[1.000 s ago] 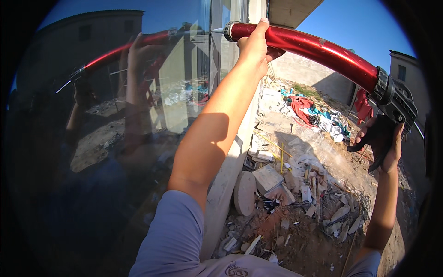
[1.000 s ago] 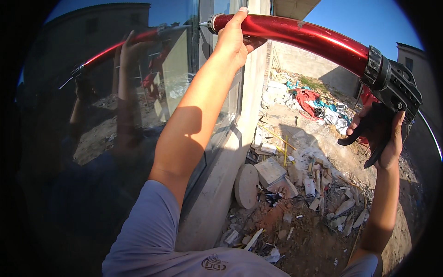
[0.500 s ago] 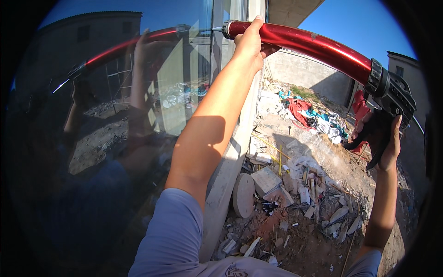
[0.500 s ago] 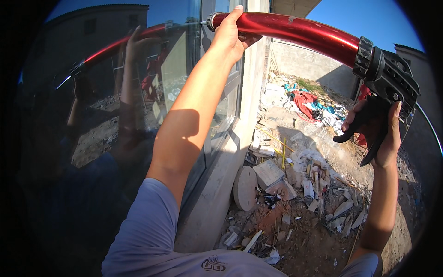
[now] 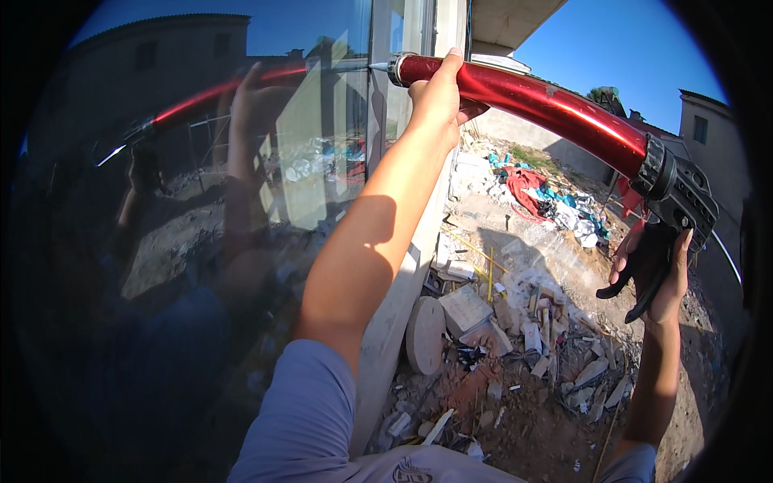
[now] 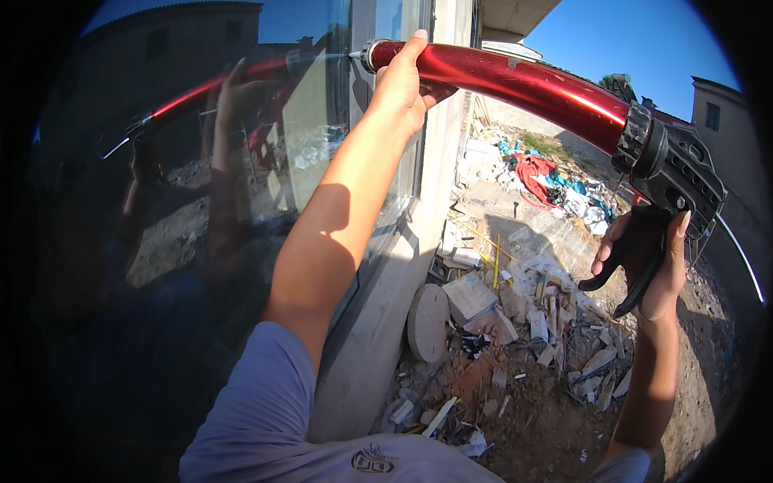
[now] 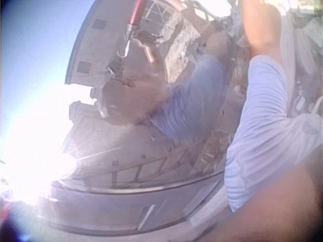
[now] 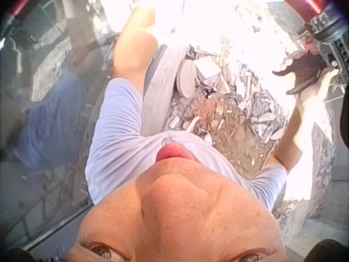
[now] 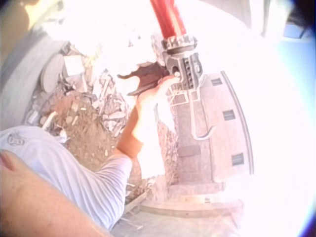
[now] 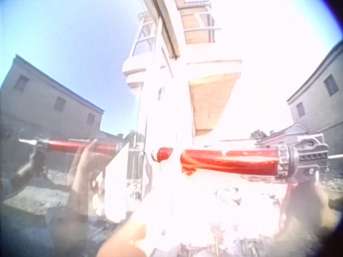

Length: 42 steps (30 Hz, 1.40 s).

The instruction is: The person applies sealant to the perimeter of a window frame using a red caulking gun. They insert a white foam backer rod into the gap before applying the sealant bead. The person smooths the sealant with their finger and later uses a utility knife to trim excess material.

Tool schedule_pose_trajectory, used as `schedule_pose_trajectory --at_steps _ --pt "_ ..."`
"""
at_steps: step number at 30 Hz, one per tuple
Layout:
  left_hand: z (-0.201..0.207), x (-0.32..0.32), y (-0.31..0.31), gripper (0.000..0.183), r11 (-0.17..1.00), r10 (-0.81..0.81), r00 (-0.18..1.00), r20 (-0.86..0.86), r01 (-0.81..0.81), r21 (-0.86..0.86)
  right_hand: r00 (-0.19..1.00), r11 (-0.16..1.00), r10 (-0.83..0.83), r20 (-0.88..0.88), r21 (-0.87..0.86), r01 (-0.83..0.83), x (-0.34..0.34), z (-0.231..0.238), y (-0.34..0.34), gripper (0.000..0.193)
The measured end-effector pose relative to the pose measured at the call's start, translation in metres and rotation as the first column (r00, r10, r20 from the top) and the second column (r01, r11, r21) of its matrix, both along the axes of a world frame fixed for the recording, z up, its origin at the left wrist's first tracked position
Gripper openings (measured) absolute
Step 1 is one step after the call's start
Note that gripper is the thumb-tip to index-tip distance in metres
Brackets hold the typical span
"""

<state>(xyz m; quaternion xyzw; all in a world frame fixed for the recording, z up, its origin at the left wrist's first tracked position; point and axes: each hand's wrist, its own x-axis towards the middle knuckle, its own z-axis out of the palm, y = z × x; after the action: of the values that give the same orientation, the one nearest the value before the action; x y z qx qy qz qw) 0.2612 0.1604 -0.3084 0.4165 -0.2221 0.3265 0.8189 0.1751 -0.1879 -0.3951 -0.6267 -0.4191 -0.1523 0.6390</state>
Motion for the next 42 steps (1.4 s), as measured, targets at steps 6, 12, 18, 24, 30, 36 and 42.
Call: schedule_pose_trajectory --at_steps 6,12,18,24,30,36,42 --pt "-0.013 -0.003 -0.003 0.039 1.000 0.015 0.995 -0.098 -0.017 -0.025 0.996 0.997 0.076 -0.035 -0.005 -0.076 0.003 -0.011 -0.007 0.083" --pt "-0.032 -0.004 -0.001 0.037 0.997 -0.010 0.988 -0.152 -0.002 -0.076 0.995 0.997 0.062 -0.084 -0.049 -0.067 -0.003 -0.028 -0.006 0.084" --pt "-0.059 -0.010 0.008 0.036 0.991 -0.016 0.973 -0.230 -0.015 -0.132 0.980 0.997 0.077 -0.184 -0.006 -0.080 -0.008 -0.059 0.005 0.080" --pt "-0.088 -0.017 0.018 0.035 0.989 -0.043 0.953 -0.300 -0.003 -0.150 0.971 0.998 -0.004 -0.241 -0.060 -0.011 -0.012 -0.090 0.008 0.079" --pt "-0.116 -0.025 0.019 0.038 0.981 -0.064 0.890 -0.452 -0.026 -0.191 0.937 0.994 -0.089 -0.337 -0.083 0.065 -0.023 -0.117 0.010 0.084" --pt "-0.163 -0.013 0.021 0.043 0.959 -0.049 0.896 -0.442 -0.081 -0.271 0.913 0.991 -0.084 -0.400 -0.127 0.035 -0.020 -0.180 0.004 0.087" --pt "-0.238 -0.003 0.008 0.017 0.948 0.086 0.828 -0.554 -0.239 -0.209 0.939 0.971 -0.101 -0.330 -0.240 0.020 -0.011 -0.288 -0.004 0.092"
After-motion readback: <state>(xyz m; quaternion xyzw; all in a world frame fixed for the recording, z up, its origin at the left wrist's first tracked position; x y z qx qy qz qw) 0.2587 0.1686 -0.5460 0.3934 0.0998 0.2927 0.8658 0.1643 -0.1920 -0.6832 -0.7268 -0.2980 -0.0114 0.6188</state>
